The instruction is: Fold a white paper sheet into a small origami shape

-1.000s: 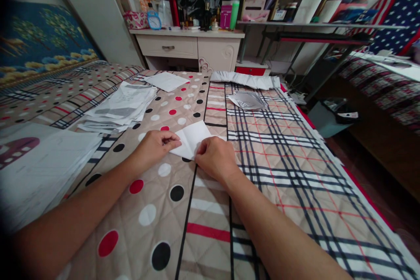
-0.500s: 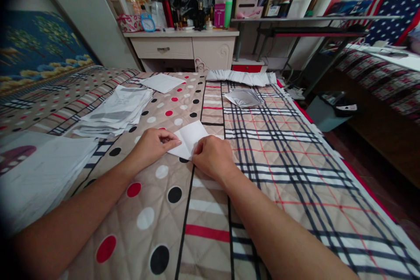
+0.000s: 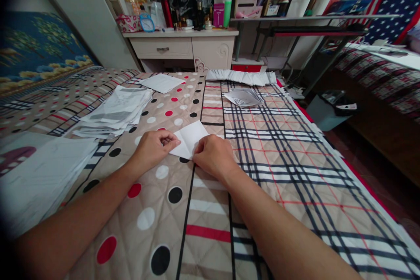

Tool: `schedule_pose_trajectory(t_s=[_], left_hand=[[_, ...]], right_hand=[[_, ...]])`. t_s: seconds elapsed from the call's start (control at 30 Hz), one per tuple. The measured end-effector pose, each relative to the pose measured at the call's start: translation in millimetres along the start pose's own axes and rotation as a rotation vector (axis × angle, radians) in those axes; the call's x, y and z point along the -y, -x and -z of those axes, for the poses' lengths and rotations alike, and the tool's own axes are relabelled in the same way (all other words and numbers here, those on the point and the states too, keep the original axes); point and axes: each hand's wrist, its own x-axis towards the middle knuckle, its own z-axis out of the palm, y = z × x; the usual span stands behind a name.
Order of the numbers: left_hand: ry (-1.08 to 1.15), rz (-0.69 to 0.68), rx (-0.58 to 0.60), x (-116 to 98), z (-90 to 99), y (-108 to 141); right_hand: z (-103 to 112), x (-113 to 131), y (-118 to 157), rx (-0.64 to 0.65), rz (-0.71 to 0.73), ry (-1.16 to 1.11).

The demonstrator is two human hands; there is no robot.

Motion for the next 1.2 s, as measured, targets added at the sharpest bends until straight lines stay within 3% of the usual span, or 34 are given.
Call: schedule_pose_trajectory(t_s=[0.5,1.2], left_hand=[[-0.023,-0.012,-0.044,0.2,-3.7,1.5],[-0.04,-0.064,-0.087,-6.4,-5.6,3.1]], right_hand=[[-2.6,-5.1,-4.1,0.04,-0.048,-0.054],[-1.0,2.2,-0.8,-0.018,-0.027,0.055]])
